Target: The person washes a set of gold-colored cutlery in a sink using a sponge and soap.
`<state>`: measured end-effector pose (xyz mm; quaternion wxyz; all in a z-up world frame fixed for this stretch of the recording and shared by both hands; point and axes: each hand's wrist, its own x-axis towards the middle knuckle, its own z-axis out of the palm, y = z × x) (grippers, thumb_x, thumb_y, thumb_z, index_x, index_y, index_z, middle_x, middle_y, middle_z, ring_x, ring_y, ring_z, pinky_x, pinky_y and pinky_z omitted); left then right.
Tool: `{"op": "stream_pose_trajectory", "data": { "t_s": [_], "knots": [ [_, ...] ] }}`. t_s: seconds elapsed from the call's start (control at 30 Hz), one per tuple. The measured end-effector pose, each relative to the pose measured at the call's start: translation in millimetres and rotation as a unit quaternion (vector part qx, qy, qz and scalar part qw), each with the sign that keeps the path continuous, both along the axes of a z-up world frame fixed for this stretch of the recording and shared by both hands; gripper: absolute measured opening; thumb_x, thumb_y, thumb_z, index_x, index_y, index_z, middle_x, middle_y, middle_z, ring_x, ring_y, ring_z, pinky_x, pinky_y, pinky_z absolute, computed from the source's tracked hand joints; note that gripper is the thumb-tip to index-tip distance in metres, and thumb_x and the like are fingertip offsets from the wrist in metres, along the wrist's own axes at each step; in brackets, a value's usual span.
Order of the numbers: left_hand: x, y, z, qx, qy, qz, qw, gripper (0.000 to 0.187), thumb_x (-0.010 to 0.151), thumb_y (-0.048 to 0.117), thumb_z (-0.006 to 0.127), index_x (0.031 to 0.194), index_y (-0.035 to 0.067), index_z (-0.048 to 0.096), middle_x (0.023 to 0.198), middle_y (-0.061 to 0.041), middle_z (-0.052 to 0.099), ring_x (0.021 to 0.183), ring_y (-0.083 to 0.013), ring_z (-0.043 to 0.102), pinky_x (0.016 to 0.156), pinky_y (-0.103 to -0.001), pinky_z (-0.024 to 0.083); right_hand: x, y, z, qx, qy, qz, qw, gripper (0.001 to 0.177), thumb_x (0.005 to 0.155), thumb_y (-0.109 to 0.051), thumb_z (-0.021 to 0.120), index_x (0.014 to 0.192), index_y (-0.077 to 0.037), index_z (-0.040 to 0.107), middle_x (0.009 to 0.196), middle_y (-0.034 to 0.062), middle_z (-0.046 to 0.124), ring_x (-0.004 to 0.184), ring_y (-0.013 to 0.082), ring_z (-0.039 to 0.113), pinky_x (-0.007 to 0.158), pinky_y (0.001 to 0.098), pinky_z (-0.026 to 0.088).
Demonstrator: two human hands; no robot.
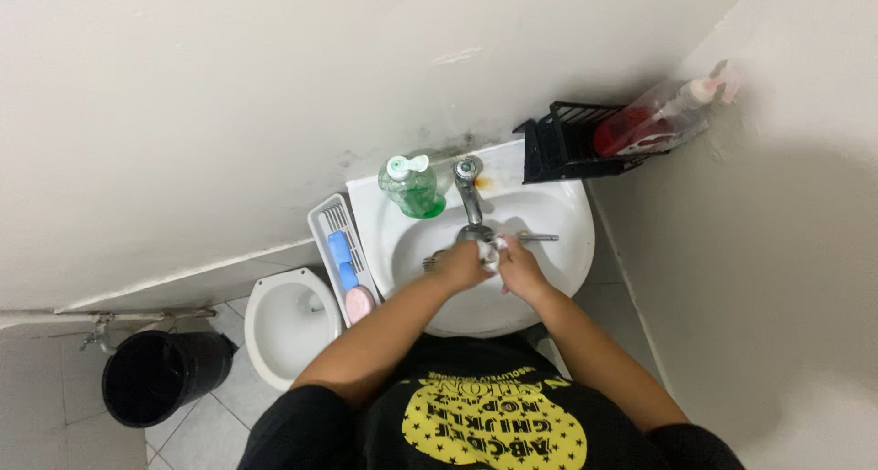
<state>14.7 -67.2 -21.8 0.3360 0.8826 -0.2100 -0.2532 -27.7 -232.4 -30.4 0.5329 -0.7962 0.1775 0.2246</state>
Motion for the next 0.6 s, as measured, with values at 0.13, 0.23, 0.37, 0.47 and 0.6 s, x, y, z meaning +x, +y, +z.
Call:
{"op": "stream_pose_trajectory", "data": {
  "t_s": [0.13, 0.23, 0.37, 0.47, 0.6],
  "knots": [
    [8.6, 0.9, -11.4, 0.12, -0.124, -0.018, 0.985, 0.021, 0.078, 0.021, 0.079, 0.095, 0.01, 0.075, 0.101, -0.018, 0.074, 0.097, -0.0355, 0.072, 0.087, -0.046, 0.058, -0.5, 11.4, -7.8, 0.021, -0.018, 0.008, 1.0, 0.049, 0.103, -0.025, 0.039, 0.149, -0.007, 0.042, 0.086, 0.0178, 0.066, 0.051, 0.0246, 0.063, 0.051, 0.0393, 0.06],
    [-1.0, -5.8, -14.4, 0.092, -0.108, 0.055, 0.988, 0.022, 0.077, 0.02, 0.079, 0.097, 0.01, 0.076, 0.101, -0.018, 0.074, 0.096, -0.0363, 0.072, 0.085, -0.047, 0.057, 2.4, 13.0, -16.1, 0.035, 0.03, -0.034, 0.998, 0.051, 0.105, -0.028, 0.038, 0.151, -0.008, 0.037, 0.091, 0.0221, 0.064, 0.052, 0.0274, 0.063, 0.051, 0.0397, 0.059],
    [-6.8, -12.5, -5.5, 0.005, -0.022, 0.148, 0.989, 0.03, 0.077, 0.027, 0.081, 0.103, 0.012, 0.075, 0.097, -0.02, 0.073, 0.092, -0.0365, 0.072, 0.082, -0.047, 0.058, 6.2, 10.1, -32.3, 0.097, 0.044, -0.083, 0.991, 0.051, 0.105, -0.029, 0.036, 0.152, -0.008, 0.031, 0.106, 0.0149, 0.064, 0.054, 0.029, 0.065, 0.049, 0.0394, 0.058],
    [-8.1, -1.0, -3.8, 0.006, 0.064, 0.07, 0.995, 0.026, 0.075, 0.024, 0.08, 0.098, 0.012, 0.077, 0.095, -0.017, 0.075, 0.088, -0.0342, 0.074, 0.081, -0.046, 0.058, 10.1, -3.6, -36.4, 0.102, 0.026, -0.038, 0.994, 0.045, 0.106, -0.027, 0.038, 0.144, -0.003, 0.042, 0.105, 0.016, 0.066, 0.058, 0.0241, 0.067, 0.051, 0.0378, 0.061],
    [-6.9, 17.1, -13.5, 0.003, -0.017, 0.015, 1.0, 0.028, 0.076, 0.026, 0.081, 0.098, 0.01, 0.076, 0.093, -0.019, 0.075, 0.087, -0.0359, 0.073, 0.079, -0.047, 0.057, 7.3, -8.1, -39.5, 0.087, 0.047, 0.031, 0.995, 0.042, 0.102, -0.017, 0.043, 0.143, -0.006, 0.042, 0.102, 0.017, 0.066, 0.06, 0.0197, 0.065, 0.055, 0.0354, 0.063]
  ]
}}
